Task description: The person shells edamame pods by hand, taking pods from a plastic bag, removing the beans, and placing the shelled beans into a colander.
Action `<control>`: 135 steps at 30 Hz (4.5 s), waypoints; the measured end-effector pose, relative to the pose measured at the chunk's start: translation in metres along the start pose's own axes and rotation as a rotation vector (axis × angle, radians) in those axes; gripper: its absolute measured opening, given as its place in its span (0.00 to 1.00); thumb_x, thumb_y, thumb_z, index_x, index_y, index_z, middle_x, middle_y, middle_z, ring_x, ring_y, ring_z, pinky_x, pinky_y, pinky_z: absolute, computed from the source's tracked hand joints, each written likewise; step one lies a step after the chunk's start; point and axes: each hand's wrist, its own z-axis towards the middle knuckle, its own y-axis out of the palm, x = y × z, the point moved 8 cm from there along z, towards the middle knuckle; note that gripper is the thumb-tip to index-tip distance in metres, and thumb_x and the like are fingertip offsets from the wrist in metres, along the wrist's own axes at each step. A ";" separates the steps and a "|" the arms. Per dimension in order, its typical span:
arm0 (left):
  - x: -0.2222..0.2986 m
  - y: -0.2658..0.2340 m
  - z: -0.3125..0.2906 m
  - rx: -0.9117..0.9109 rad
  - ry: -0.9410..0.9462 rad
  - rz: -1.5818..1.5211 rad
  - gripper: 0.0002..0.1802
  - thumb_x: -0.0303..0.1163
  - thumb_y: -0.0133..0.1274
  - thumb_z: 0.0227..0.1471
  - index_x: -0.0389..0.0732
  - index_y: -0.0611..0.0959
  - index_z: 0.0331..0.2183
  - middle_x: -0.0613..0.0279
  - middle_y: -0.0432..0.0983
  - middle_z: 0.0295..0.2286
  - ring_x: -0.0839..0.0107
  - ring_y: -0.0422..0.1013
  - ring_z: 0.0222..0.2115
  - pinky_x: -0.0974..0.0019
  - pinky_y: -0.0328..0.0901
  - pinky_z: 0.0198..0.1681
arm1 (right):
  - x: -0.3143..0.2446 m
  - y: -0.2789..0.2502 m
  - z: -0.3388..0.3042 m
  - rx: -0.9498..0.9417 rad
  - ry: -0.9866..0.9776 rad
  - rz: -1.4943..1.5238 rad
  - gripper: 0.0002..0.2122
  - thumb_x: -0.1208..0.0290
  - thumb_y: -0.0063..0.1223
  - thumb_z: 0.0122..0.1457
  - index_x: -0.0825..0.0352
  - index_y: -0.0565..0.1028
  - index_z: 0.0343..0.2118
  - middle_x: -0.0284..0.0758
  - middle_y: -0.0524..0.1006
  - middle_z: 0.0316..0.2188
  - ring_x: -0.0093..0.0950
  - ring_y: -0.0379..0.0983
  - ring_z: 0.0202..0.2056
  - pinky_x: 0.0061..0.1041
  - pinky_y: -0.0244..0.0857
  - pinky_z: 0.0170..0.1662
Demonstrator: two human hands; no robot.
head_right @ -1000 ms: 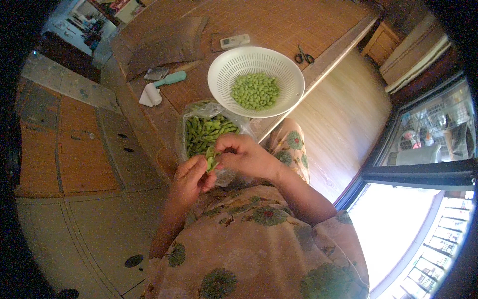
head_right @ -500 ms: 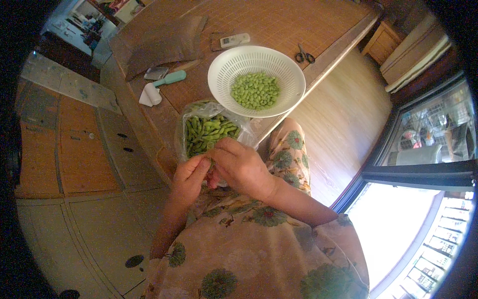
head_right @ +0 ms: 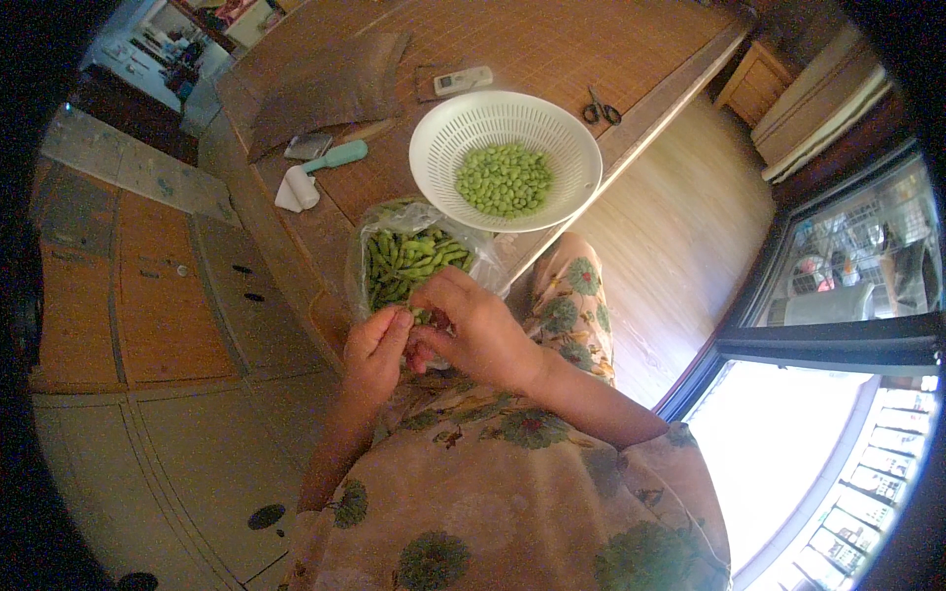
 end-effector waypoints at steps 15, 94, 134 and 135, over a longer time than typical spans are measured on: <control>-0.002 0.002 -0.001 -0.014 -0.003 0.025 0.18 0.38 0.41 0.64 0.34 0.77 0.33 0.63 0.74 0.21 0.77 0.67 0.19 0.73 0.63 0.24 | 0.009 -0.001 0.001 0.013 0.079 0.053 0.10 0.83 0.54 0.46 0.69 0.70 0.32 0.42 0.71 0.28 0.40 0.73 0.30 0.33 0.68 0.31; -0.020 -0.020 -0.022 0.145 -0.093 -0.307 0.09 0.24 0.49 0.56 0.33 0.77 0.40 0.59 0.76 0.29 0.72 0.72 0.29 0.68 0.67 0.35 | 0.030 0.029 -0.015 -0.161 0.295 0.829 0.09 0.78 0.47 0.62 0.70 0.73 0.45 0.29 0.77 0.34 0.16 0.71 0.35 0.17 0.66 0.39; -0.002 0.022 -0.053 -0.149 0.143 0.393 0.10 0.32 0.50 0.57 0.33 0.73 0.33 0.52 0.69 0.22 0.67 0.65 0.23 0.63 0.62 0.30 | 0.014 0.023 -0.068 -0.212 0.376 0.564 0.04 0.77 0.50 0.61 0.71 0.75 0.36 0.26 0.76 0.29 0.13 0.68 0.30 0.16 0.63 0.33; -0.001 0.021 -0.056 -0.100 0.215 0.324 0.10 0.32 0.51 0.56 0.33 0.73 0.31 0.49 0.67 0.20 0.63 0.64 0.20 0.63 0.61 0.27 | 0.011 0.023 -0.070 -0.214 0.370 0.539 0.05 0.76 0.50 0.61 0.71 0.75 0.36 0.28 0.77 0.29 0.16 0.70 0.31 0.18 0.66 0.35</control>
